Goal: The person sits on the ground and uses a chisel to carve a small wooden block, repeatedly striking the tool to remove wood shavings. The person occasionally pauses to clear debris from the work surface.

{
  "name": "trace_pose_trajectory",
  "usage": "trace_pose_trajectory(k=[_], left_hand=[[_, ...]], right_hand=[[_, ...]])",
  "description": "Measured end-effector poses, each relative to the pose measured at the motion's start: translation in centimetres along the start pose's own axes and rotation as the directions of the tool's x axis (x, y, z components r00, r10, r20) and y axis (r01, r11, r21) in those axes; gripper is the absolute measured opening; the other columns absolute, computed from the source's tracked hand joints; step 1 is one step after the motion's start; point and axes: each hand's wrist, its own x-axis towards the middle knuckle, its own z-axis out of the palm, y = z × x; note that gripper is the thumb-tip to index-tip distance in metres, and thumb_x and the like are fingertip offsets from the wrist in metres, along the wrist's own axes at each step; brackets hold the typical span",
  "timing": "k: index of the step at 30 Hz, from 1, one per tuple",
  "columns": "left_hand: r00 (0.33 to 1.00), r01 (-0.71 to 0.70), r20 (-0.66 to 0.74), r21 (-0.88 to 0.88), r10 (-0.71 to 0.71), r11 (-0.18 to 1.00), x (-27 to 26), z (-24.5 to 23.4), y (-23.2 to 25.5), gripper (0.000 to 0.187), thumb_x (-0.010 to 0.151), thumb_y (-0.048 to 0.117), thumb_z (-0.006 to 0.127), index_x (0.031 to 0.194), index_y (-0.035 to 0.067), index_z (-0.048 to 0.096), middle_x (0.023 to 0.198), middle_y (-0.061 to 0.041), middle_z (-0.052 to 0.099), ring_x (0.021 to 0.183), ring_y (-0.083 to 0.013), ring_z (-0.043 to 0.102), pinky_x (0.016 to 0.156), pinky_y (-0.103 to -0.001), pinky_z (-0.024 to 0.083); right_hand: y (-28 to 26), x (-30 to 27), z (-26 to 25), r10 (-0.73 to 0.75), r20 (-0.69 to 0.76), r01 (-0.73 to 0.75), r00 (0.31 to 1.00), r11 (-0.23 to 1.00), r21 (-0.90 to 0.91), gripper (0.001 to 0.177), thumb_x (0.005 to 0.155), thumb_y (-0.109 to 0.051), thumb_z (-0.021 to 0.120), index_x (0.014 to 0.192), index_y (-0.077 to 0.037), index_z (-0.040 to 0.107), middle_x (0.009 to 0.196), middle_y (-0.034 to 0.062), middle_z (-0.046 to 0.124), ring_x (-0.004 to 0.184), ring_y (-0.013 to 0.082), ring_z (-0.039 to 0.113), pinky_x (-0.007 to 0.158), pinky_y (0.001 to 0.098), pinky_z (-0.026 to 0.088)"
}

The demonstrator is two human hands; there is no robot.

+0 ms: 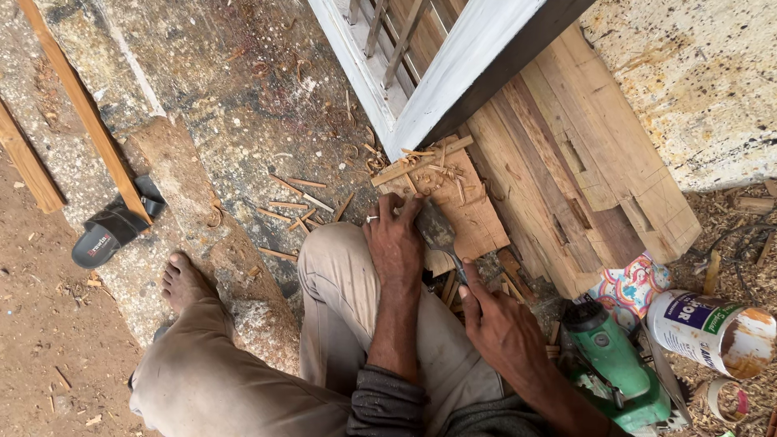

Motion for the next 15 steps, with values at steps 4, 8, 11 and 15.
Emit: trace_pose_trajectory(k=[4, 8, 11, 15], left_hand=[[0.997, 0.058, 0.05, -0.034, -0.056, 0.998, 0.0, -0.2, 0.2, 0.041, 0.09, -0.003, 0.068, 0.119, 0.023, 0.078, 0.119, -0.007, 0.065, 0.097, -0.0247, 0.066, 0.088, -0.048, 0.05], [1.0, -0.001, -0.018, -0.011, 0.001, 1.0, 0.0, -0.2, 0.2, 0.039, 0.088, -0.001, 0.069, 0.117, 0.024, 0.078, 0.109, -0.006, 0.063, 0.095, -0.0268, 0.066, 0.085, -0.046, 0.05], [0.997, 0.055, 0.059, -0.015, -0.054, 0.998, 0.2, -0.3, 0.5, 0.037, 0.092, 0.001, 0.068, 0.118, 0.025, 0.078, 0.102, -0.004, 0.061, 0.087, -0.0243, 0.064, 0.082, -0.046, 0.049], [1.0, 0.022, 0.006, -0.001, -0.022, 1.0, 0.1, -0.6, 0.4, 0.038, 0.091, 0.002, 0.069, 0.119, 0.027, 0.078, 0.1, -0.004, 0.059, 0.09, -0.0243, 0.062, 0.082, -0.045, 0.048]], right_hand=[[-0.6, 0.1, -0.3, 0.106, 0.114, -0.099, 0.988, 0.993, -0.066, 0.064, 0.104, -0.041, 0.042, 0.163, -0.017, 0.034, 0.058, 0.0122, 0.063, 0.042, 0.0209, 0.054, 0.04, 0.0386, 0.048], [-0.7, 1.1, 0.2, -0.016, -0.017, 0.015, 1.0, 1.0, -0.022, 0.059, 0.104, -0.036, 0.044, 0.157, -0.013, 0.036, 0.06, 0.0115, 0.058, 0.038, 0.0153, 0.05, 0.033, 0.0355, 0.045], [-0.5, 2.0, -0.2, -0.036, 0.007, 0.036, 0.999, 0.999, -0.013, 0.06, 0.104, -0.034, 0.045, 0.157, -0.01, 0.034, 0.057, 0.009, 0.06, 0.037, 0.0173, 0.05, 0.034, 0.0368, 0.044], [-1.4, 2.2, -0.7, 0.013, 0.065, -0.012, 0.998, 1.0, -0.012, 0.06, 0.104, -0.033, 0.046, 0.157, -0.01, 0.034, 0.053, 0.0107, 0.06, 0.037, 0.0196, 0.051, 0.035, 0.0389, 0.044]])
